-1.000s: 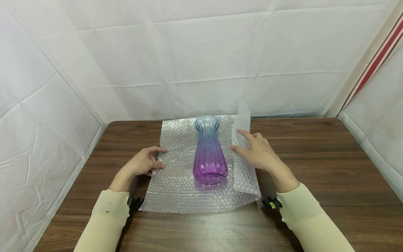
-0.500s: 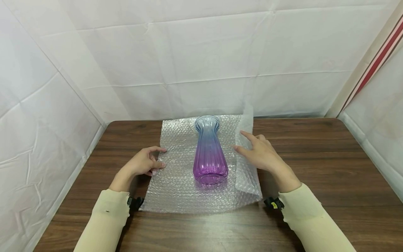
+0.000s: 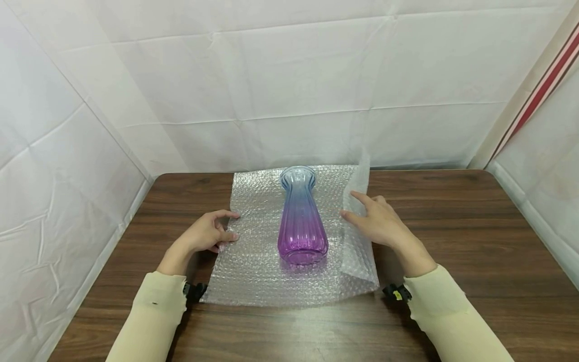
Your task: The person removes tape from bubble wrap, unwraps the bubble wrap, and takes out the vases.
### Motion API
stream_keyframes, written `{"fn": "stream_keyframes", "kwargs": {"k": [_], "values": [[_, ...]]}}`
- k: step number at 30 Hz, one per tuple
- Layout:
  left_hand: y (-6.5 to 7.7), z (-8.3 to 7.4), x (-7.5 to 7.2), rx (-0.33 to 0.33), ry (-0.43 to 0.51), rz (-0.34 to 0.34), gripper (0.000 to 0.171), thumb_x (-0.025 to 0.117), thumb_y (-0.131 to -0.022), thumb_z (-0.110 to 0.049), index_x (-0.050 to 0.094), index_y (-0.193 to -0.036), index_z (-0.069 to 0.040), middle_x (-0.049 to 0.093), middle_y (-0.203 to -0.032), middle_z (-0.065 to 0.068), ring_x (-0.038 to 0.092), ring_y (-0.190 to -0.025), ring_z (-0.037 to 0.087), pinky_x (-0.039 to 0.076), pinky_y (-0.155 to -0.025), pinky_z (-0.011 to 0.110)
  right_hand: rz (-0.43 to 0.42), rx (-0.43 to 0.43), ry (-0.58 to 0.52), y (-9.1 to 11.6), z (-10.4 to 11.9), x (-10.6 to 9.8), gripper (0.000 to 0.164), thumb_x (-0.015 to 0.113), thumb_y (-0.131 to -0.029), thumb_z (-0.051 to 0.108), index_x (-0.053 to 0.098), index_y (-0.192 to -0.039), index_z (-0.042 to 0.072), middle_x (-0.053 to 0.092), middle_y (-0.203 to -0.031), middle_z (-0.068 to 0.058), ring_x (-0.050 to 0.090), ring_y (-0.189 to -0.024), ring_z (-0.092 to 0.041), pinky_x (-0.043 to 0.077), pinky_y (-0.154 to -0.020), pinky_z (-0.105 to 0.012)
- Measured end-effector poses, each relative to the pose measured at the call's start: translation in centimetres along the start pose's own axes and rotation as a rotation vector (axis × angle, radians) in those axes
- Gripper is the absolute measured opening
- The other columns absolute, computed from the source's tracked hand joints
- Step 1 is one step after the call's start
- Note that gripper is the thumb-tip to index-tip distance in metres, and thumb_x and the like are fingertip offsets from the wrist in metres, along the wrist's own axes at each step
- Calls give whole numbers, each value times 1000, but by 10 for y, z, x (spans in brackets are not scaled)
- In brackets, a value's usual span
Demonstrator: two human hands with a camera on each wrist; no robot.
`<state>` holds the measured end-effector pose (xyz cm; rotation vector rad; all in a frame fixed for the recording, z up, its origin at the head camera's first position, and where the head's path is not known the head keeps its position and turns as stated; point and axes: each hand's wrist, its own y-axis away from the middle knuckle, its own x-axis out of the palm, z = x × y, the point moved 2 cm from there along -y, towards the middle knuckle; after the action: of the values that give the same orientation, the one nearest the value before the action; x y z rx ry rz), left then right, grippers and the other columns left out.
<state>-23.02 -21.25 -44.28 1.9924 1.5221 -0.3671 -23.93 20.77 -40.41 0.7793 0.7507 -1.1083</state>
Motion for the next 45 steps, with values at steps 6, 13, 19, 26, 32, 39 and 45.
{"fn": "stream_keyframes", "kwargs": {"k": [6, 13, 19, 26, 32, 39, 45], "values": [[0, 0, 0, 4, -2, 2, 58, 82, -89, -13, 61, -143, -18, 54, -65, 3, 53, -52, 14, 56, -54, 32, 8, 13, -2, 1, -3, 0, 84, 49, -102, 65, 27, -165, 15, 46, -135, -30, 55, -114, -40, 48, -91, -61], [0, 0, 0, 10, 5, 8, 58, 82, -90, -12, 61, -144, -17, 53, -65, 3, 53, -52, 14, 56, -54, 32, 16, 8, 11, 2, -7, 0, 82, 47, -103, 64, 28, -165, 13, 45, -139, -32, 53, -119, -41, 47, -94, -65], [0, 1, 0, 15, 7, 2, 58, 82, -89, -12, 61, -143, -16, 53, -65, 3, 52, -52, 14, 55, -53, 32, 20, -6, 26, 2, -10, -1, 79, 46, -106, 59, 28, -164, 10, 46, -140, -32, 52, -118, -39, 47, -93, -61], [1, -1, 0, 10, 8, 1, 57, 82, -89, -11, 61, -143, -17, 54, -66, 4, 53, -53, 15, 56, -53, 31, 16, -3, 24, 3, -14, -1, 75, 46, -108, 54, 29, -163, 6, 38, -148, -36, 48, -129, -49, 43, -99, -67], [2, -3, 0, 16, -2, 1, 58, 82, -89, -12, 61, -143, -16, 54, -66, 3, 53, -53, 15, 55, -53, 31, 9, -9, 25, 4, -17, -3, 74, 46, -108, 51, 31, -161, 2, 37, -149, -38, 44, -132, -54, 40, -102, -70], [3, -2, -1, 21, -3, 4, 58, 82, -90, -11, 61, -143, -16, 54, -65, 3, 53, -52, 14, 55, -53, 31, 6, -6, 32, 4, -20, -3, 69, 49, -109, 43, 33, -160, 1, 36, -149, -39, 43, -132, -53, 40, -102, -71], [3, -2, 0, 21, -6, 2, 57, 81, -90, -11, 61, -143, -16, 54, -65, 3, 53, -53, 15, 55, -53, 31, 22, 5, 25, 6, -22, -3, 69, 50, -109, 43, 31, -161, 1, 33, -150, -39, 42, -132, -54, 40, -102, -72]]}}
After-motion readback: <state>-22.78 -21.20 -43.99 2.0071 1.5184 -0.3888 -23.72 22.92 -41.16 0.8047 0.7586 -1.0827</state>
